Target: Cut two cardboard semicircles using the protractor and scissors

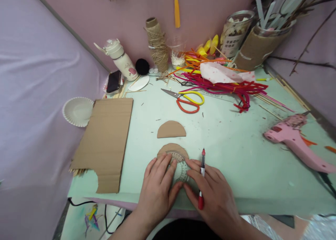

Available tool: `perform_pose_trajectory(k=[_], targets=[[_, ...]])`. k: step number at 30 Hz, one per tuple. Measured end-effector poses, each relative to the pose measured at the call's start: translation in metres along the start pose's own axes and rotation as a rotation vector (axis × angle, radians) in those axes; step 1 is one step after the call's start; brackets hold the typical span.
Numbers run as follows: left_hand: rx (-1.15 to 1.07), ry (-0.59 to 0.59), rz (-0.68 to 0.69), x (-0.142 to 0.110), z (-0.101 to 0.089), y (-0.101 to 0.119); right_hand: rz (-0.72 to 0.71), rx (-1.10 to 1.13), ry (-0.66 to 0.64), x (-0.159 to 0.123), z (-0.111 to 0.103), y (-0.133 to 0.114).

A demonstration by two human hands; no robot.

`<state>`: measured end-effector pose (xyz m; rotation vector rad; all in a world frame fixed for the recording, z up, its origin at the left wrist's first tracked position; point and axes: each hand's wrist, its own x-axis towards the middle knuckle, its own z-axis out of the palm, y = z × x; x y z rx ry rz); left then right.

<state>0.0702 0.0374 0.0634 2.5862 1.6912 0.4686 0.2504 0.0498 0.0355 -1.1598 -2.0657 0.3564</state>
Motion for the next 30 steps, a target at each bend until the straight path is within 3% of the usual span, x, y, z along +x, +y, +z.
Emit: perform_pose_trajectory(k=[30], targets=[[0.037, 0.015, -0.055, 0.004, -0.0017, 0.006, 0.001, 0.005, -0.008, 0.0013, -0.0009, -0.0004]])
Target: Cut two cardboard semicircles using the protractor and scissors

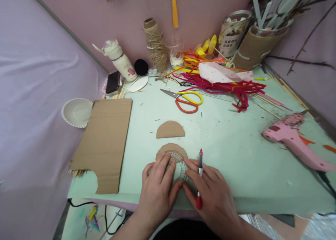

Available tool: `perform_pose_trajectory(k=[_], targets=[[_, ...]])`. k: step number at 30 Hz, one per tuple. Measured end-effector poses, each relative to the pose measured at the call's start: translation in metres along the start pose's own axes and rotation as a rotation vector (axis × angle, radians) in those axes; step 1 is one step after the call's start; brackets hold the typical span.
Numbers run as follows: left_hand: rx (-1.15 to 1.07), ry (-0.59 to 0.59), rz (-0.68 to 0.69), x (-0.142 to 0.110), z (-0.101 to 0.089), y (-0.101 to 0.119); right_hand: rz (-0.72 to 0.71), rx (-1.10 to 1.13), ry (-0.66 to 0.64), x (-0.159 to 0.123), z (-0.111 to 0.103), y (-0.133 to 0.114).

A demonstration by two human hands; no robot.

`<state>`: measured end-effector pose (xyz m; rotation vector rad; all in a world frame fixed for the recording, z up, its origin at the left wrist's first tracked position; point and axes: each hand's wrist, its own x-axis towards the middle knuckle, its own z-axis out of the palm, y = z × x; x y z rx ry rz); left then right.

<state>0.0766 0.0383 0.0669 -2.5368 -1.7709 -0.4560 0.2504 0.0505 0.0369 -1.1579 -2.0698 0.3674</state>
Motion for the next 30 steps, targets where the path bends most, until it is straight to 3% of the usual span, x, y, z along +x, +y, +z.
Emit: perform_pose_trajectory(k=[30], targets=[[-0.016, -0.065, 0.039, -0.0042, 0.0022, -0.0052, 0.006, -0.024, 0.014, 0.0014, -0.0001, -0.0007]])
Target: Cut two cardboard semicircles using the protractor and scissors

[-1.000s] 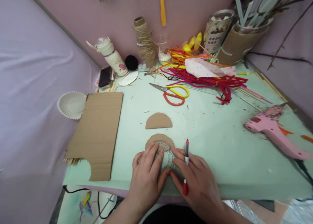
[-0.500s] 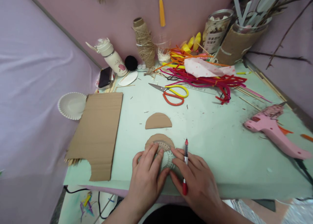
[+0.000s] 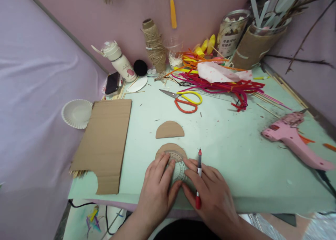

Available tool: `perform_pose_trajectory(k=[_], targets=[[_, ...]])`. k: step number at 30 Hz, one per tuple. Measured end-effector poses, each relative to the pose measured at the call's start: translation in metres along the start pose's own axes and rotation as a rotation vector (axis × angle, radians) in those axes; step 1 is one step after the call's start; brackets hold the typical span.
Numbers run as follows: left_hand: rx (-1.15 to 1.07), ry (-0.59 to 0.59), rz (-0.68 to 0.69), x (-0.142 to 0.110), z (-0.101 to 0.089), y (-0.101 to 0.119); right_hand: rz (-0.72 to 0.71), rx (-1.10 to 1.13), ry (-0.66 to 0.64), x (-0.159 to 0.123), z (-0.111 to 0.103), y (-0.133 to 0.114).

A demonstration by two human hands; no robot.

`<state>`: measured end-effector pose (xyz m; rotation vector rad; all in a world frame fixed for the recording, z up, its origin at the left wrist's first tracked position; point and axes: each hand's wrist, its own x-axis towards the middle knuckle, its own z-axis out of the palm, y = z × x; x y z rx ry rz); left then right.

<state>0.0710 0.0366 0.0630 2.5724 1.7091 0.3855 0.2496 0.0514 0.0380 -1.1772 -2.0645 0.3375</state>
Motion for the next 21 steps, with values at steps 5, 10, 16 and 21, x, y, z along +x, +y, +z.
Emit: perform_pose_trajectory(k=[5, 10, 16, 21], targets=[[-0.005, -0.001, 0.011, 0.0001, 0.0008, -0.0019, 0.005, 0.009, 0.014, 0.0005, -0.0004, -0.0009], [0.009, -0.003, 0.017, 0.0012, -0.0001, -0.0029, 0.006, 0.007, 0.004, 0.0002, -0.0007, -0.0009], [-0.003, -0.014, 0.02, 0.0018, -0.002, -0.0038, 0.005, 0.003, 0.008, 0.0018, -0.0012, -0.0013], [0.014, -0.037, 0.036, 0.0027, -0.0041, -0.0044, 0.008, 0.013, 0.013, -0.001, -0.0004, -0.0002]])
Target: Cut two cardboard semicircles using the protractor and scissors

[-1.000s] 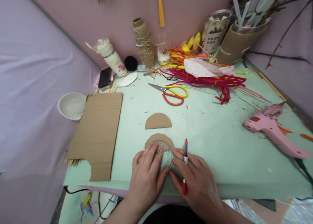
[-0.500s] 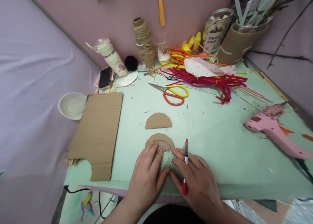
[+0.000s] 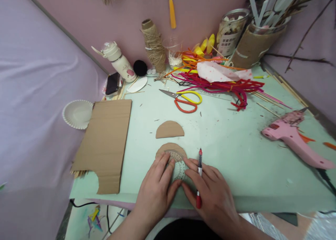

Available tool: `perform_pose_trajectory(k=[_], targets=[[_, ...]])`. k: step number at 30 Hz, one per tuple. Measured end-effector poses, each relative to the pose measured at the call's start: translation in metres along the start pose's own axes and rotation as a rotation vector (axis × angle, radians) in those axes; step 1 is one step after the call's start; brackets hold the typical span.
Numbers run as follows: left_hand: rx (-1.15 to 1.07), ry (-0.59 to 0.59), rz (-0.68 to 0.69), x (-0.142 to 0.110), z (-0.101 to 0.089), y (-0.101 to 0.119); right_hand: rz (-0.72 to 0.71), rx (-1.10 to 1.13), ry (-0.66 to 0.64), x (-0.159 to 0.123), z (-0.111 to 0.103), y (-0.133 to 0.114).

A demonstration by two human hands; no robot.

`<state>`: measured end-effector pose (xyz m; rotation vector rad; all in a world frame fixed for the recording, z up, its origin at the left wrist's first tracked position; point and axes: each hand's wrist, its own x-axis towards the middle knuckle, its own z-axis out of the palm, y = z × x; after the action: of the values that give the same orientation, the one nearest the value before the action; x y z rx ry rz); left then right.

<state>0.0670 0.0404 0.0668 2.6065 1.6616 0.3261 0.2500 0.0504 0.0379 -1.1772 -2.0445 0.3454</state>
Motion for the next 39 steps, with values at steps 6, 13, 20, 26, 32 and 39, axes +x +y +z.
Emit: perform_pose_trajectory(k=[6, 13, 20, 26, 32, 39], targets=[[0.005, -0.022, 0.008, -0.0003, -0.0005, -0.0027, -0.006, 0.034, 0.05, -0.0025, -0.0001, 0.002], [0.004, -0.014, 0.012, 0.0001, -0.0001, -0.0034, -0.007, 0.036, 0.041, -0.0013, -0.0008, 0.0015], [0.0, -0.011, 0.005, 0.0017, -0.0008, -0.0034, -0.012, 0.037, 0.031, 0.0012, -0.0028, 0.0009], [0.0, -0.009, 0.013, 0.0, -0.001, -0.0041, -0.015, 0.051, 0.039, 0.0017, -0.0034, 0.0008], [-0.017, 0.01, 0.018, -0.0003, 0.0008, -0.0037, -0.01, 0.061, 0.049, 0.0018, -0.0033, 0.0006], [-0.033, -0.018, 0.019, 0.0032, -0.0029, -0.0061, -0.011, 0.086, 0.051, 0.001, -0.0021, 0.0018]])
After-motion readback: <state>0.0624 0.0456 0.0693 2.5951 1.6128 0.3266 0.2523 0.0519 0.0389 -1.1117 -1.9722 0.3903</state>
